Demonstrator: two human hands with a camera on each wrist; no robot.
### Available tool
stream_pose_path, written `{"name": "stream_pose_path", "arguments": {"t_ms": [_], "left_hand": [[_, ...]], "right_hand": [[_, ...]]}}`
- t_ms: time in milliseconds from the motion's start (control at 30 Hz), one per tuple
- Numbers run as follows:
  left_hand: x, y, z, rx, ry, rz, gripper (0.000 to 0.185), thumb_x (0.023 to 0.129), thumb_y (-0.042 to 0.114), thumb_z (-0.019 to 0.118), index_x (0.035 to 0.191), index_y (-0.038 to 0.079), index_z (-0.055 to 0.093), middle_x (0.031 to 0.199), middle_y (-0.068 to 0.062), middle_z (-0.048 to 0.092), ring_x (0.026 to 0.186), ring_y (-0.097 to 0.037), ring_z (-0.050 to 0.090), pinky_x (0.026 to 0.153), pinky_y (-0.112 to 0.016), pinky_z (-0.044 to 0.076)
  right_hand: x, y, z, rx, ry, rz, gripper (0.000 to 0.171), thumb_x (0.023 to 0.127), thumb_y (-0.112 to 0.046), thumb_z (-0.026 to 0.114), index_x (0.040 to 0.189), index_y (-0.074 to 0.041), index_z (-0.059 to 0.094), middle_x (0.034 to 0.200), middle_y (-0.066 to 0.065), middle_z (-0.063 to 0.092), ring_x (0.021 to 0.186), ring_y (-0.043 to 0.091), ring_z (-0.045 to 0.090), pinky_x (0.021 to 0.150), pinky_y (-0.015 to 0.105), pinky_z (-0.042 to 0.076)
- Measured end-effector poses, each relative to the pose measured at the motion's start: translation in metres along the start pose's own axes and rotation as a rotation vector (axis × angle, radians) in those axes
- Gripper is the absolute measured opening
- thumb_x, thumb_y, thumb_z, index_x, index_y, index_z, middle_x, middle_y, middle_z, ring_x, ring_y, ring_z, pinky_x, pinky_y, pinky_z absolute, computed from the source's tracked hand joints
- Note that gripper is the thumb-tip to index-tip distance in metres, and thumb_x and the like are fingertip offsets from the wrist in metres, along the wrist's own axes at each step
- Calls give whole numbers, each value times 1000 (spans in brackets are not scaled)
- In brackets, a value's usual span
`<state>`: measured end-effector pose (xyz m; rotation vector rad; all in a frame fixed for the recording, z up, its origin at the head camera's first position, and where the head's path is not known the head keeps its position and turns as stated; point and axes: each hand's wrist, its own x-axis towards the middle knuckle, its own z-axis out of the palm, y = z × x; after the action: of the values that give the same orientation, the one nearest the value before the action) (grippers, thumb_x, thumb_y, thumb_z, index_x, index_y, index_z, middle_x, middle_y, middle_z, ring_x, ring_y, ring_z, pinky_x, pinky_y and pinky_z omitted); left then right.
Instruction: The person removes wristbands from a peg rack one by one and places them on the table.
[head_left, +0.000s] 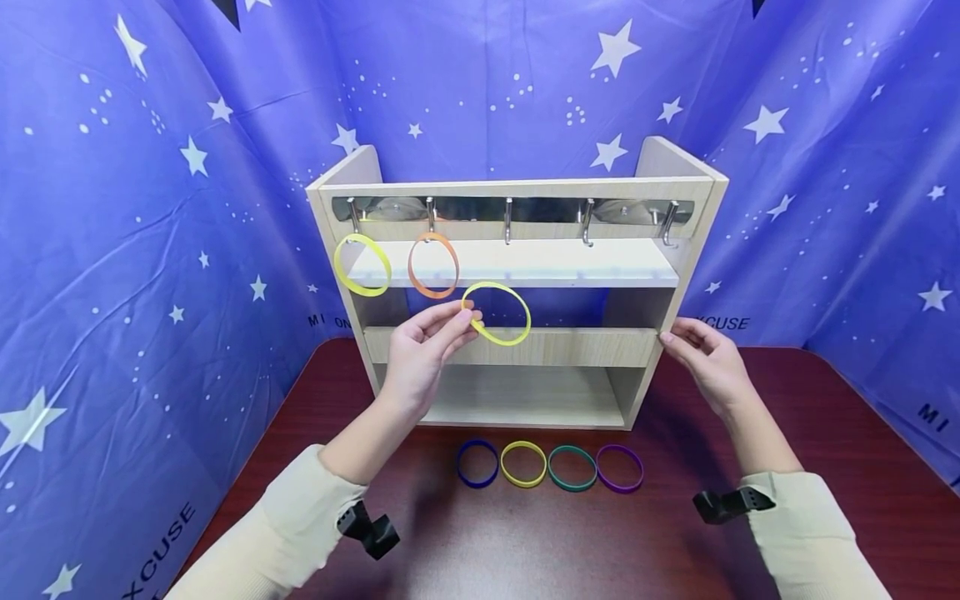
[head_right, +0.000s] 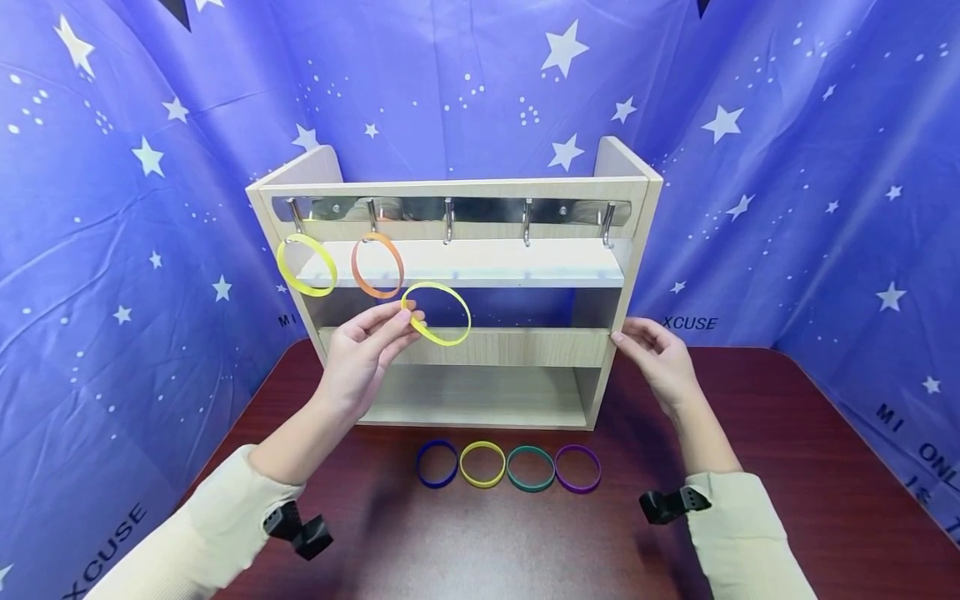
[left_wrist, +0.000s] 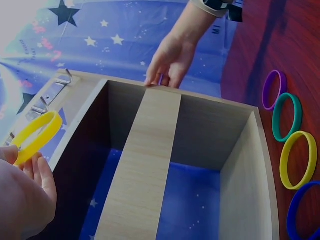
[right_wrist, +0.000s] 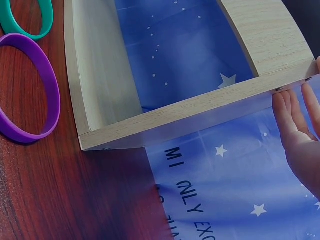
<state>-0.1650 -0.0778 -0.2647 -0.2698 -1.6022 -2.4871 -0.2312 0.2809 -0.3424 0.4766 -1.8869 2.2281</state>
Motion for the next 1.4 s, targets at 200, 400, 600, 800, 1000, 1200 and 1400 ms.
{"name": "stream_pose_path", "arguments": {"t_ms": [200,400,600,800,1000,1200,1400], "left_hand": [[0,0,-2,-3,-17,-10,23,92,-4,57,114,-13,59,87,4,75,86,-9,72,85,-28,60],[1,0,-4,-3,-22,-3,20,92,-4,57,111,-8,63,85,3,75,85,-10,72,88,-32,59],[0,0,-5,-19,-24,4,15,92,-6,56,103,-2,66,85,2,75,85,-10,72,83,-25,61],[-1,-2,-8,10,-2,-19,23,91,-6,56,113,-12,60,83,3,74,85,-10,71,83,-25,61],[-1,-4,-11,45,4,-56,33,92,-5,57,122,-18,53,83,3,74,85,-9,72,85,-26,60],[-1,-9,-13,77,21,-94,34,91,-5,59,122,-17,55,82,4,74,79,-8,71,82,-25,61],[-2,-11,-15,93,21,-108,35,90,-5,59,122,-17,55,82,6,73,79,-8,71,81,-26,61]], "right_hand": [[0,0,0,-1,-1,4,25,91,3,59,97,-19,67,88,-12,65,82,-3,61,77,7,53],[0,1,-1,4,-5,-2,25,91,3,59,97,-19,67,88,-12,65,82,-3,61,78,7,53],[0,1,-1,19,-8,-5,24,91,4,58,97,-18,67,88,-11,66,82,-3,61,79,9,54],[0,2,-1,20,-12,-3,24,91,4,58,97,-18,67,88,-11,66,82,-3,62,79,9,54],[1,1,-1,8,-6,2,24,91,3,59,97,-18,66,89,-11,65,83,-3,61,79,8,54],[2,0,0,3,1,-2,24,91,4,59,97,-18,66,88,-12,65,82,-3,61,78,8,54],[2,1,0,3,5,4,25,91,4,58,97,-18,67,88,-11,66,83,-2,61,78,9,54]]}}
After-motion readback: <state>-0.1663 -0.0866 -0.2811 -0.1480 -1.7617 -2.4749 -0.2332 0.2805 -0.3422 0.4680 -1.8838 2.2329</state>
